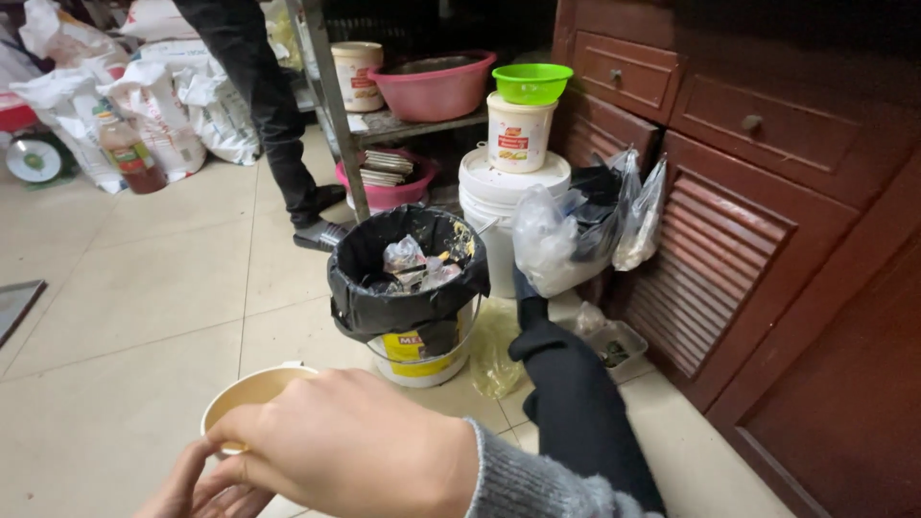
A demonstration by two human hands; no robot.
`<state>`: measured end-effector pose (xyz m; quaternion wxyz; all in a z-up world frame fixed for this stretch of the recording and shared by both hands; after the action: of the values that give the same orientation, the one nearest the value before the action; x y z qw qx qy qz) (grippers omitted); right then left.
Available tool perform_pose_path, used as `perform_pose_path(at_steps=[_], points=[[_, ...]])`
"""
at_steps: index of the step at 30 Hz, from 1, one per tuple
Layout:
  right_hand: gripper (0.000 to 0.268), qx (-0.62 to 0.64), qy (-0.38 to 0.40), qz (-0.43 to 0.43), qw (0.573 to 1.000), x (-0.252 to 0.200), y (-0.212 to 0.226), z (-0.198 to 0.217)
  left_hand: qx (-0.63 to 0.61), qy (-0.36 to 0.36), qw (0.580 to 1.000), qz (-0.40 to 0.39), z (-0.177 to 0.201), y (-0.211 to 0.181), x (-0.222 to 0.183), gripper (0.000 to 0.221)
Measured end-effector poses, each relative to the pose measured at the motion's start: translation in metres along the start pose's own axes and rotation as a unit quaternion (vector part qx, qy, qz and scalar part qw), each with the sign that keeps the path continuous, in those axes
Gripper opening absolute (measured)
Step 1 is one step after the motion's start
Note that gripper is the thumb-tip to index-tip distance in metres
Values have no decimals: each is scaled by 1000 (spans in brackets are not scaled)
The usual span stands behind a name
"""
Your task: Whisking eggs in a small white cup using a pair of wooden chopsticks.
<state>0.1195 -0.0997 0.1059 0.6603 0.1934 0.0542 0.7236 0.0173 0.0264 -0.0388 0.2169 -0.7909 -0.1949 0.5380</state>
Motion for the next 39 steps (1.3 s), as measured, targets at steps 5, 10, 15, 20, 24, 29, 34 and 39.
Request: perform_pose_path(at_steps=[5, 10, 15, 20, 24, 29, 34, 39], points=[[46, 8, 10, 7, 1000, 6, 4, -8, 60, 17, 998, 10, -5, -7, -16, 65], [33, 12, 20, -3, 1000, 14, 2, -14, 88, 31, 996, -11, -8, -6, -24, 67], [30, 36, -45, 3, 998, 7, 1, -15, 65, 33, 993, -94, 14, -6, 12, 67], [38, -2, -24, -8, 1000, -1, 1, -12, 42, 65, 989, -125, 13, 0, 7, 60], [37, 7, -47, 63, 997, 0, 4, -11, 57, 93, 983, -148, 20, 4, 11, 59], [33, 32, -28, 54, 998, 3, 11, -10, 37, 47, 986, -154, 17, 5, -20, 55], [35, 21, 4, 27, 999, 1, 14, -9, 46, 60, 985, -158, 24, 9, -23, 53], [40, 25, 16, 17, 999, -1, 16, -3, 41, 49, 984, -164, 28, 8, -32, 56]])
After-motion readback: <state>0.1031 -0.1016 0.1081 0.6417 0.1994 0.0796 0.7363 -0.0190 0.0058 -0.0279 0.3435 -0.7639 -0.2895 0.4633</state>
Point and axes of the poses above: each hand's wrist, its own x-axis towards the middle knuckle, its own z-axis out of the back of the hand, y = z × x, the point moved 5 cm from there along x, towards the middle knuckle, and after that the axes turned 1 degree about -z, right-handed, at the moved point
